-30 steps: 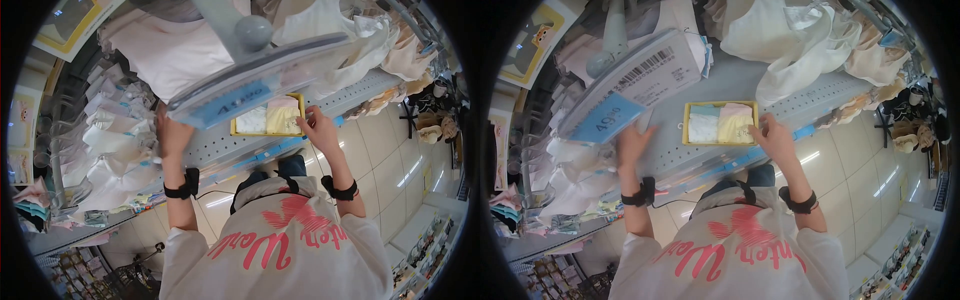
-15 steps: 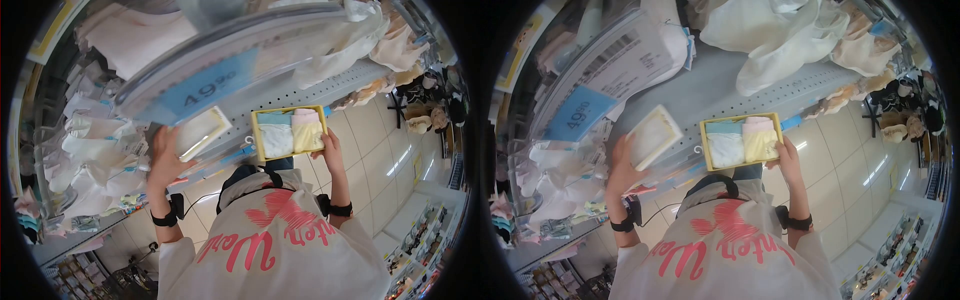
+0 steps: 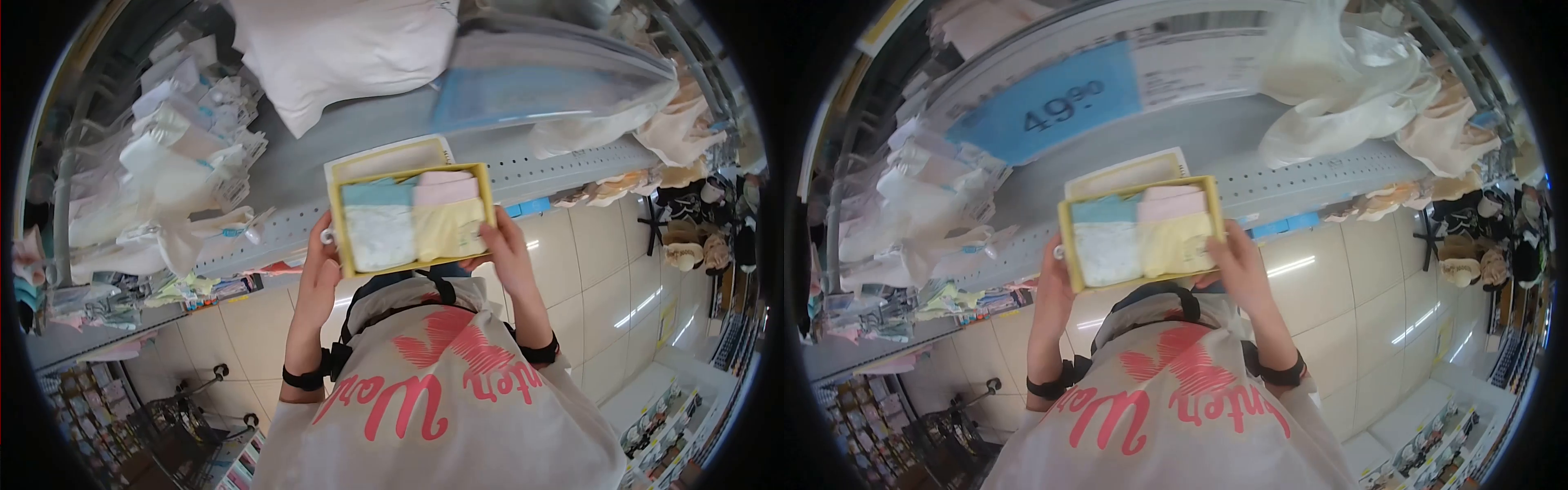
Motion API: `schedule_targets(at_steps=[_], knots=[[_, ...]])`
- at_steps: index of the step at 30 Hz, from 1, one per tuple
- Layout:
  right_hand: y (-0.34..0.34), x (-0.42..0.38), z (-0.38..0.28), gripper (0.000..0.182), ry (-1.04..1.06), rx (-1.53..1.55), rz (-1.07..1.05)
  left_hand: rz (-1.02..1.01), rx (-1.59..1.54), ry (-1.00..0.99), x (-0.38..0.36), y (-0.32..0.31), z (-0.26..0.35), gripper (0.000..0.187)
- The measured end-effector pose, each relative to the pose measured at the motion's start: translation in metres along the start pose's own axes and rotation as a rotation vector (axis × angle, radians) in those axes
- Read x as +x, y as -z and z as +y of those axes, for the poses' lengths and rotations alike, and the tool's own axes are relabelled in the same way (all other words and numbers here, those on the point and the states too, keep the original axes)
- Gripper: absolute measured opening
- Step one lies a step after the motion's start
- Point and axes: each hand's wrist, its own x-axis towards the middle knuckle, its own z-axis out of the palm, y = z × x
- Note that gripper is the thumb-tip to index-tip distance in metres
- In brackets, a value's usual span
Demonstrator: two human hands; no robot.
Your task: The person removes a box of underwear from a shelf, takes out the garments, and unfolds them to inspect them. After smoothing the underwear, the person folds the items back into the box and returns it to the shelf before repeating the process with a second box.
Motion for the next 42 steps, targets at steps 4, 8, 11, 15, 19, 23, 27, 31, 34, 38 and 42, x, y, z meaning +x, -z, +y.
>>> schedule_targets(at_steps=[4,8,11,15,19,23,27,31,34,38,42], knots=[[-0.024,0.002,-0.002,0.035,-0.054,-0.13,-0.31,0.315,0.071,0.063,-0.024,0.021,-0.01,0.039],[-0.019,0.006,-0.001,0.036,0.006,-0.232,-0.373,0.415,0.162,0.134,-0.051,0.037,-0.017,0.032],[0.003,0.021,-0.006,0.035,0.266,-0.54,-0.171,0.366,0.176,0.055,-0.068,0.044,-0.016,0.032],[0.016,0.046,-0.011,0.032,0.316,-0.403,0.075,0.584,0.12,0.061,-0.083,0.071,-0.032,0.033],[0.007,0.057,0.008,0.028,0.062,-0.254,-0.052,0.645,0.046,0.066,-0.082,0.076,-0.028,0.035],[0.015,0.063,0.035,0.023,0.085,-0.135,0.001,0.666,-0.092,0.048,-0.075,0.065,-0.018,0.036],[0.09,0.062,0.034,0.042,0.399,-0.202,0.29,0.528,-0.029,0.036,-0.073,0.072,-0.024,0.038],[0.099,0.046,-0.018,0.036,0.319,0.251,0.321,0.518,-0.013,0.02,-0.056,0.053,-0.012,0.032],[0.13,0.05,-0.02,0.028,0.205,0.049,-0.226,0.359,0.146,-0.019,-0.04,0.056,-0.019,0.03],[0.068,0.062,-0.016,0.02,0.251,-0.164,-0.497,0.365,0.254,0.053,-0.022,0.053,-0.017,0.035],[0.011,0.049,-0.037,0.022,0.326,-0.261,-0.625,0.426,0.386,-0.038,-0.014,0.078,-0.013,0.035]])
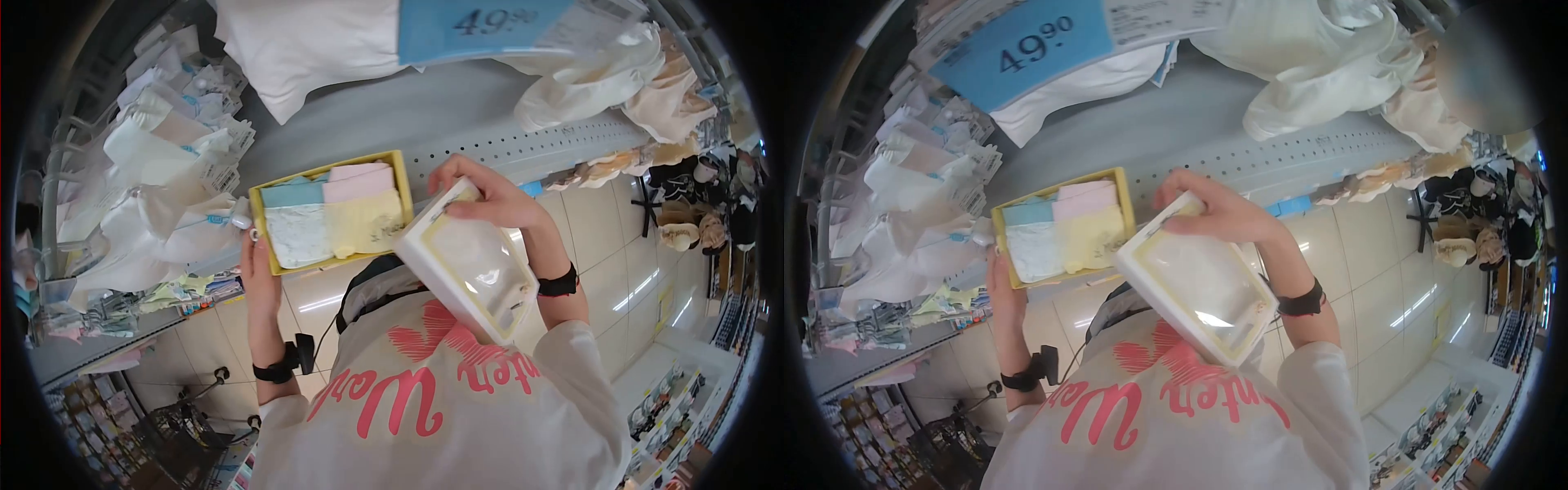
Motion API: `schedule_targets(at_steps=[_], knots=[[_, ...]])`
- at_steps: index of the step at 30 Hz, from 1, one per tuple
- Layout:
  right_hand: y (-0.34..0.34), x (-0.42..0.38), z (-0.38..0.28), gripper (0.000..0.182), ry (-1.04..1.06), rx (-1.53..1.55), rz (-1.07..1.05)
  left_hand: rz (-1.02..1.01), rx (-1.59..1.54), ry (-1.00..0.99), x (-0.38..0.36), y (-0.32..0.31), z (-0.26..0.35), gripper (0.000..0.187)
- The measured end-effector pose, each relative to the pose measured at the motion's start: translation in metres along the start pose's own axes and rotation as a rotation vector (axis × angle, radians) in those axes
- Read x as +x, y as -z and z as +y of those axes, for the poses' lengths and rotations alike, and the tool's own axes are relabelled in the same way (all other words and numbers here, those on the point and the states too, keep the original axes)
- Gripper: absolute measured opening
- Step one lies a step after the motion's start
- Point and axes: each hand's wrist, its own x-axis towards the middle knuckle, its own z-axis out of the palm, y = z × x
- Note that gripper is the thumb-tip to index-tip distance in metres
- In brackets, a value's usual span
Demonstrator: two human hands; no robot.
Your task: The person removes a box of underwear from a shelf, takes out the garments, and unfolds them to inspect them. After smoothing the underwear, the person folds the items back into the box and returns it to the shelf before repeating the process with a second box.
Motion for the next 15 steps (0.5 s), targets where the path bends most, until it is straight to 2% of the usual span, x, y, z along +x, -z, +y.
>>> schedule_targets(at_steps=[1,3,5,8,12,15], knots=[[-0.003,0.002,-0.006,0.025,-0.069,-0.019,-0.062,-0.004,-0.181,0.078,0.007,0.01,-0.001,0.039],[-0.009,0.005,-0.02,0.028,-0.136,-0.03,-0.121,0.006,-0.177,0.074,0.016,0.021,0.004,0.041],[-0.017,0.008,-0.033,0.03,-0.323,-0.277,-0.151,0.037,-0.131,0.099,0.022,0.027,0.012,0.044],[-0.03,0.003,-0.035,0.032,-0.201,-0.417,-0.076,-0.073,-0.236,0.106,0.019,0.018,0.041,0.044],[-0.033,0.001,-0.044,0.039,-0.247,-0.395,-0.016,-0.116,-0.276,0.11,0.029,0.022,0.038,0.048],[-0.034,-0.001,-0.042,0.04,-0.216,-0.386,0.01,-0.188,-0.202,0.006,0.034,0.021,0.043,0.053]])
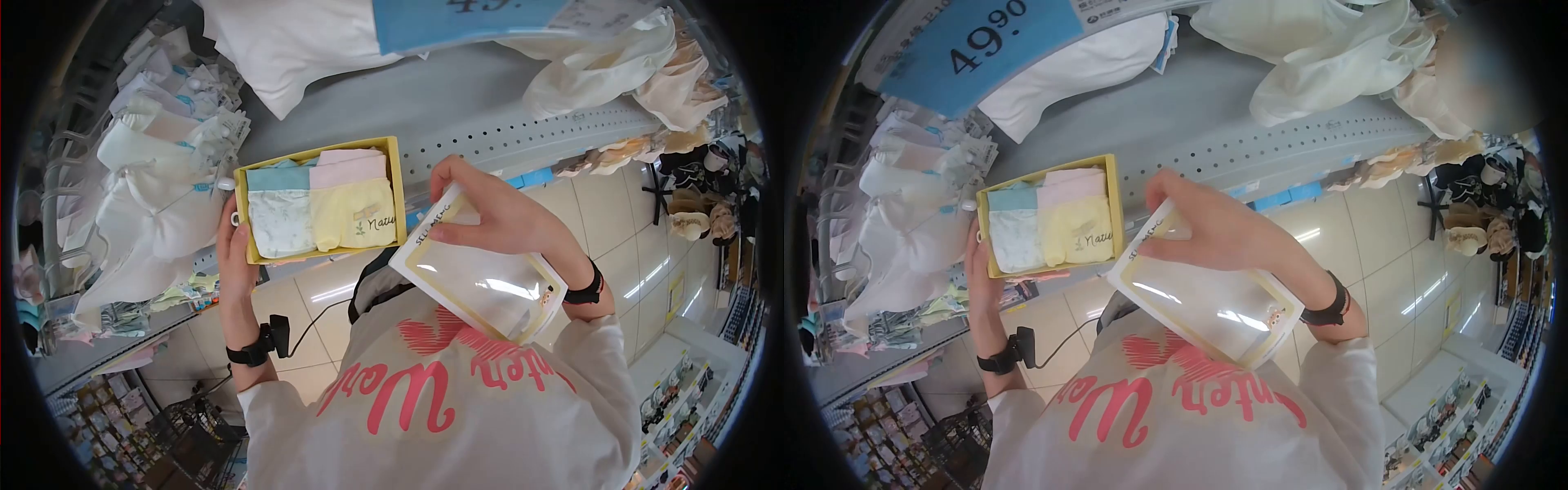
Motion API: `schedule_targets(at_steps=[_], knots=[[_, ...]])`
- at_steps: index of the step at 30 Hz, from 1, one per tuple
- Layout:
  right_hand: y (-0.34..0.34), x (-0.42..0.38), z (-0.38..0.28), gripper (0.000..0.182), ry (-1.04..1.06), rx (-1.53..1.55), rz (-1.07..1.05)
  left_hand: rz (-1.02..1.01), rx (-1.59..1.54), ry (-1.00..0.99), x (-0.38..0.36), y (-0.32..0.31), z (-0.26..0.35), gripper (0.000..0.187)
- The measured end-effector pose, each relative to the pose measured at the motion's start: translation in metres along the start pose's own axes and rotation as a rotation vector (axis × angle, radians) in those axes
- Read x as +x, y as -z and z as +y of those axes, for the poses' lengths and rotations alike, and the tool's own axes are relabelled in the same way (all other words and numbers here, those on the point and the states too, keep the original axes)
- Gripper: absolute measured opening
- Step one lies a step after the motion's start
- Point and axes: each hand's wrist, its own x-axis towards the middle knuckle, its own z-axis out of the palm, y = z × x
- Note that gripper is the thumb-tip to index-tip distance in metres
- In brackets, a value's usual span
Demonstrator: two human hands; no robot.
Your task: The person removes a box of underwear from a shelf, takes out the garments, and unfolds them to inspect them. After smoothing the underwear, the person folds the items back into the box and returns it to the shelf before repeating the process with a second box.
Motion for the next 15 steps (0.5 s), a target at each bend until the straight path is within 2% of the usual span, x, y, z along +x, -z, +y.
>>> schedule_targets(at_steps=[2,6,9,11,15], knots=[[-0.002,-0.001,-0.001,0.041,0.05,-0.074,-0.011,-0.069,0.061,-0.011,0.007,0.006,-0.002,0.053],[-0.006,-0.003,-0.005,0.047,-0.011,-0.031,-0.045,-0.109,0.066,-0.057,0.016,0.007,-0.002,0.054],[-0.014,-0.007,0.001,0.057,0.104,0.078,0.042,-0.139,0.038,-0.048,0.019,0.012,-0.001,0.055],[-0.016,-0.008,0.006,0.073,0.199,0.111,0.025,-0.143,0.001,-0.019,0.02,0.011,0.006,0.056],[-0.012,-0.015,-0.006,0.074,0.129,0.176,-0.008,-0.186,-0.052,-0.036,0.026,0.011,0.001,0.057]])
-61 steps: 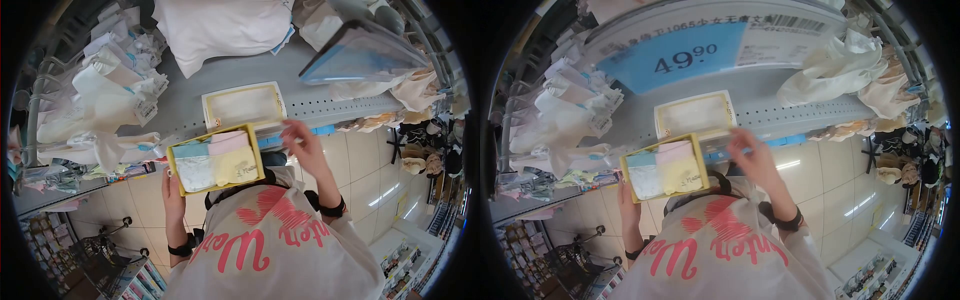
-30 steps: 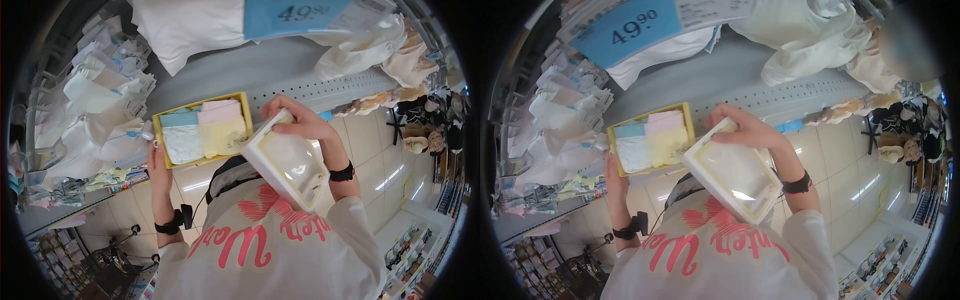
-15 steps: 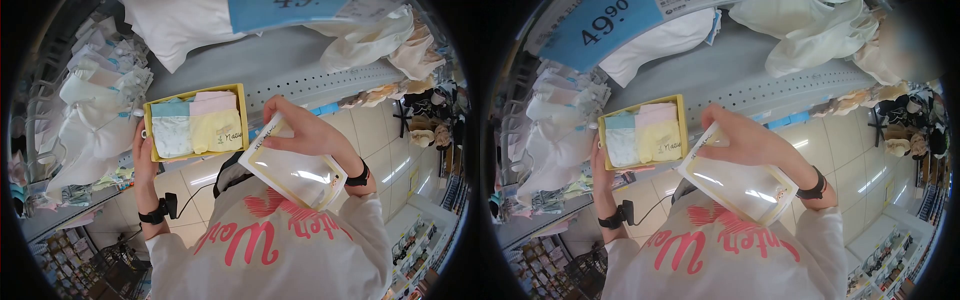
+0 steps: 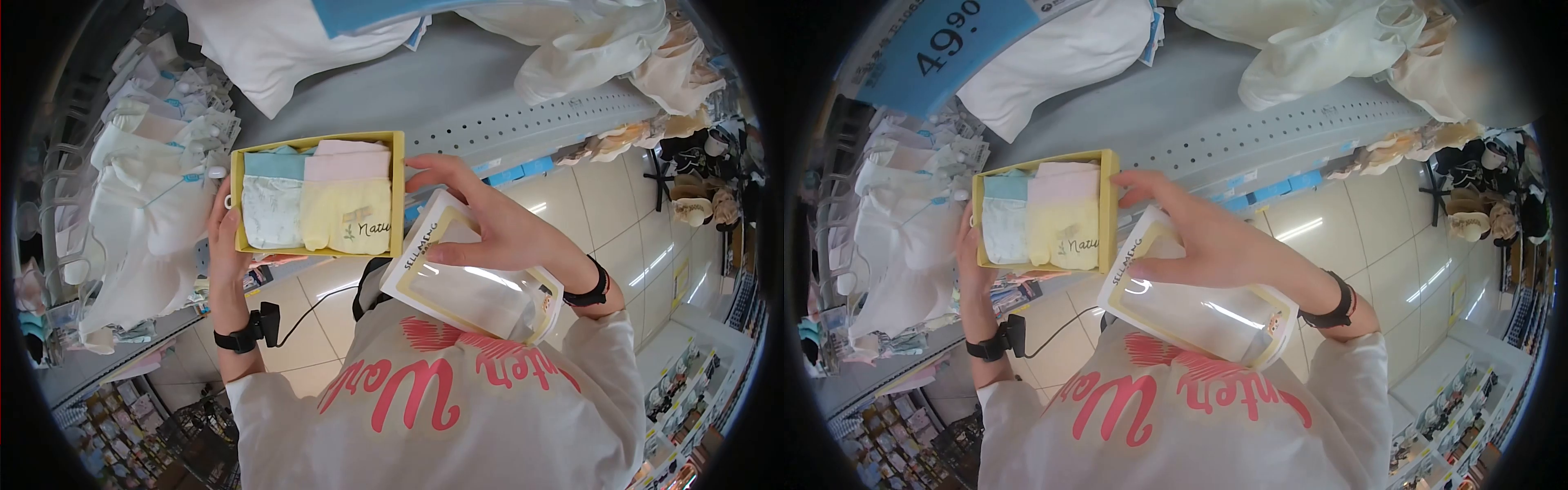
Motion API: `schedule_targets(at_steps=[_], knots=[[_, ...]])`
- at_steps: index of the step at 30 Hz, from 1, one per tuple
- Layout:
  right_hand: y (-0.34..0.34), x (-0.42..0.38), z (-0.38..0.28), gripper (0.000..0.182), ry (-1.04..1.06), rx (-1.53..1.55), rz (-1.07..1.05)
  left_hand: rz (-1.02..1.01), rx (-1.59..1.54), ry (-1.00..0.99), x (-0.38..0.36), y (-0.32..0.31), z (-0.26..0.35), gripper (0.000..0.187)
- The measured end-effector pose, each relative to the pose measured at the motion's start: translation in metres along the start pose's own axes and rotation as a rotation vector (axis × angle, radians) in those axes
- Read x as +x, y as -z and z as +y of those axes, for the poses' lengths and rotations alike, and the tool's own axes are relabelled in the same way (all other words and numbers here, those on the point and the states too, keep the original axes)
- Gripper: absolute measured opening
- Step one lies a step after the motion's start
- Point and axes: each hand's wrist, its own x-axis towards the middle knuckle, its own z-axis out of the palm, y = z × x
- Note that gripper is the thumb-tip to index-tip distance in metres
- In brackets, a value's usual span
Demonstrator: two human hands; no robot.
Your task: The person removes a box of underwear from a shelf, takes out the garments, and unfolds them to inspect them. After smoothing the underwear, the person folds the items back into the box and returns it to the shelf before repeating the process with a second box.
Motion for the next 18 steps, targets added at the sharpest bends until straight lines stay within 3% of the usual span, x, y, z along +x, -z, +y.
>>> schedule_targets(at_steps=[8,12,15,18], knots=[[-0.005,-0.01,0.0,0.084,0.0,0.184,0.063,-0.052,-0.01,-0.013,0.0,-0.004,0.002,0.062],[-0.006,-0.015,-0.003,0.093,0.026,0.08,0.069,-0.068,0.02,0.009,0.002,0.009,0.008,0.065],[0.001,-0.028,-0.015,0.094,-0.105,0.125,0.052,-0.208,0.111,-0.006,-0.004,0.009,0.022,0.068],[0.008,-0.04,-0.012,0.094,0.081,-0.059,-0.059,-0.164,0.098,-0.067,-0.011,-0.002,0.034,0.069]])
